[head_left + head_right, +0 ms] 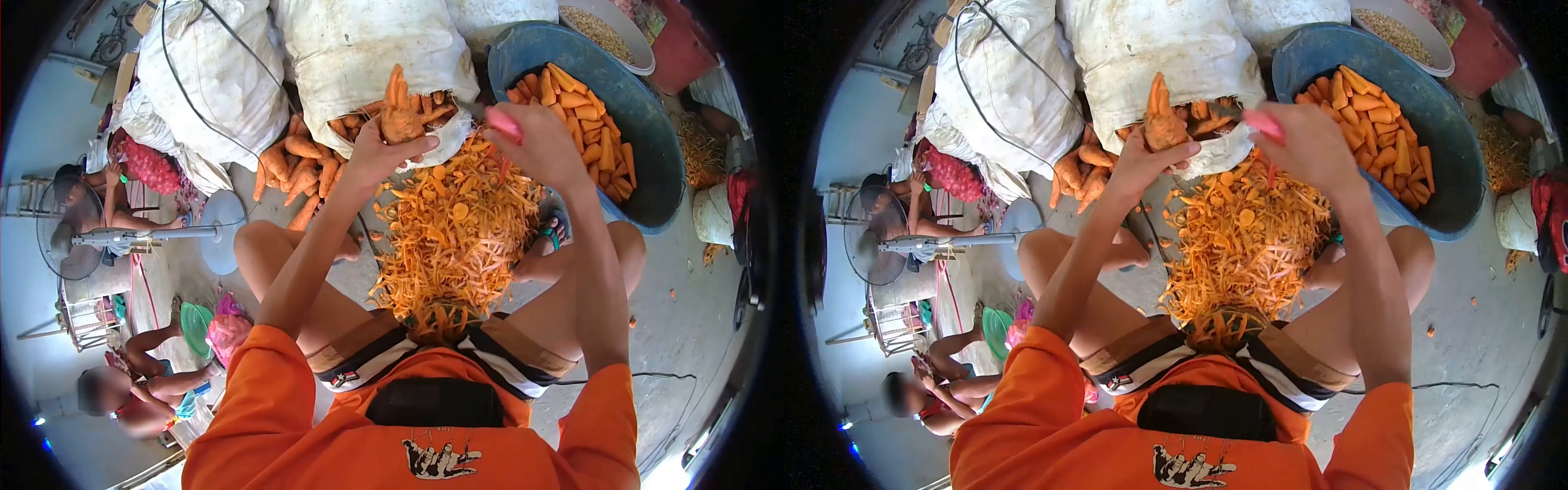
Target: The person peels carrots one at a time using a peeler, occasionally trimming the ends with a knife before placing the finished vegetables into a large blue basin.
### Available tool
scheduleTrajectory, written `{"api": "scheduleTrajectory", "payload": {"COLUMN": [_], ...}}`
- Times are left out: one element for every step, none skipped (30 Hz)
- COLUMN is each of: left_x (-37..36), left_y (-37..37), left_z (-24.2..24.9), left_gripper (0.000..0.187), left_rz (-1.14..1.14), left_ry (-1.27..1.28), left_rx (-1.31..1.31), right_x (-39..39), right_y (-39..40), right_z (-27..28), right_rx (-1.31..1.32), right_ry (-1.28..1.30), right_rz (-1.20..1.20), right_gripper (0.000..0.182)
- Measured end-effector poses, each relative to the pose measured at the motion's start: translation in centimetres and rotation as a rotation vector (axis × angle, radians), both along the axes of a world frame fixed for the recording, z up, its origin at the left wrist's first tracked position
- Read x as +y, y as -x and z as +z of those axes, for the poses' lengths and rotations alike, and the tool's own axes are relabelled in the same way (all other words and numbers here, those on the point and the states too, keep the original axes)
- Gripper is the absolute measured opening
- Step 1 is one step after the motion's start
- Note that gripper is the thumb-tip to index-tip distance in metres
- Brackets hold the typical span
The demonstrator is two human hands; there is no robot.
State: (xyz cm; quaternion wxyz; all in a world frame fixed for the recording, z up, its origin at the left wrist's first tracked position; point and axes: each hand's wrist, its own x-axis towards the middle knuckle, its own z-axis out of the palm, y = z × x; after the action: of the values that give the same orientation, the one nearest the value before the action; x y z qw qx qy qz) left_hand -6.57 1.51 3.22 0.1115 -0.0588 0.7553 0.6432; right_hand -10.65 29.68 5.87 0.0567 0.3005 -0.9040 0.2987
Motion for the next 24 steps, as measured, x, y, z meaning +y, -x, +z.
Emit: {"api": "scheduleTrajectory", "payload": {"left_x": [-0.1, 0.0, 0.4, 0.8, 1.0, 1.2, 1.3, 1.4, 1.5, 1.4, 1.2, 1.0, 0.8, 0.5, 0.3, 0.2, 0.2, 0.3, 0.3, 0.2, 0.1, 0.1, 0.0, 0.0], "left_y": [-0.4, -0.9, -1.5, -2.0, -2.4, -2.8, -2.9, -3.0, -3.0, -3.2, -3.4, -3.5, -3.4, -3.4, -3.5, -3.5, -3.5, -3.5, -3.5, -3.5, -3.6, -3.6, -3.5, -3.6], "left_z": [0.1, 0.1, 0.2, 0.3, 0.4, -0.1, -0.6, -1.2, -1.5, -1.8, -2.1, -2.2, -2.5, -2.6, -2.6, -2.7, -2.7, -2.6, -2.5, -2.7, -3.0, -3.2, -3.5, -3.4], "left_gripper": [0.047, 0.047, 0.050, 0.053, 0.059, 0.059, 0.058, 0.057, 0.053, 0.053, 0.051, 0.049, 0.050, 0.050, 0.052, 0.054, 0.054, 0.056, 0.057, 0.057, 0.058, 0.059, 0.059, 0.060], "left_rz": [-0.005, -0.003, -0.005, -0.007, -0.025, -0.029, -0.041, -0.053, -0.044, -0.043, -0.019, 0.007, 0.050, 0.056, 0.086, 0.114, 0.116, 0.125, 0.134, 0.135, 0.144, 0.151, 0.150, 0.152], "left_ry": [-0.002, -0.006, -0.049, -0.095, -0.126, -0.140, -0.155, -0.169, -0.097, -0.104, -0.056, -0.006, 0.107, 0.108, 0.181, 0.254, 0.253, 0.256, 0.260, 0.261, 0.249, 0.237, 0.236, 0.207], "left_rx": [-0.001, -0.002, 0.046, 0.094, 0.098, 0.088, 0.135, 0.179, 0.248, 0.241, 0.273, 0.307, 0.320, 0.319, 0.337, 0.355, 0.353, 0.355, 0.357, 0.354, 0.385, 0.417, 0.416, 0.402], "right_x": [-0.9, -1.7, -2.5, -3.1, -3.6, -4.1, -4.4, -4.6, -4.9, -5.2, -5.3, -5.5, -5.8, -6.2, -6.5, -6.8, -7.0, -7.1, -7.3, -7.5, -7.7, -7.9, -8.0, -8.1], "right_y": [-0.4, -1.0, -1.6, -1.9, -2.1, -2.4, -2.7, -2.8, -2.8, -2.8, -2.9, -3.1, -3.1, -3.1, -3.2, -3.3, -3.4, -3.4, -3.3, -3.3, -3.1, -2.7, -2.5, -2.3], "right_z": [-0.5, -1.2, -1.6, -2.1, -2.6, -2.9, -3.2, -3.5, -3.6, -3.7, -3.7, -3.8, -3.7, -3.6, -3.8, -4.0, -4.1, -4.1, -4.1, -4.0, -4.3, -4.6, -4.8, -5.0], "right_rx": [0.004, 0.072, 0.138, 0.134, 0.115, 0.094, 0.088, 0.075, 0.067, 0.062, 0.065, 0.060, 0.057, 0.056, 0.054, 0.070, 0.084, 0.082, 0.050, 0.018, 0.015, -0.002, -0.019, -0.021], "right_ry": [-0.003, -0.001, -0.002, -0.012, -0.012, -0.013, -0.031, -0.042, -0.066, -0.087, -0.098, -0.101, -0.119, -0.136, -0.136, -0.127, -0.120, -0.122, -0.125, -0.127, -0.126, -0.111, -0.096, -0.097], "right_rz": [0.004, 0.067, 0.127, 0.127, 0.138, 0.147, 0.148, 0.142, 0.144, 0.148, 0.149, 0.153, 0.158, 0.164, 0.170, 0.143, 0.114, 0.117, 0.100, 0.084, 0.085, 0.082, 0.078, 0.077], "right_gripper": [0.029, 0.025, 0.021, 0.021, 0.021, 0.021, 0.022, 0.022, 0.023, 0.023, 0.025, 0.025, 0.027, 0.029, 0.029, 0.029, 0.028, 0.028, 0.025, 0.023, 0.023, 0.022, 0.022, 0.022]}}
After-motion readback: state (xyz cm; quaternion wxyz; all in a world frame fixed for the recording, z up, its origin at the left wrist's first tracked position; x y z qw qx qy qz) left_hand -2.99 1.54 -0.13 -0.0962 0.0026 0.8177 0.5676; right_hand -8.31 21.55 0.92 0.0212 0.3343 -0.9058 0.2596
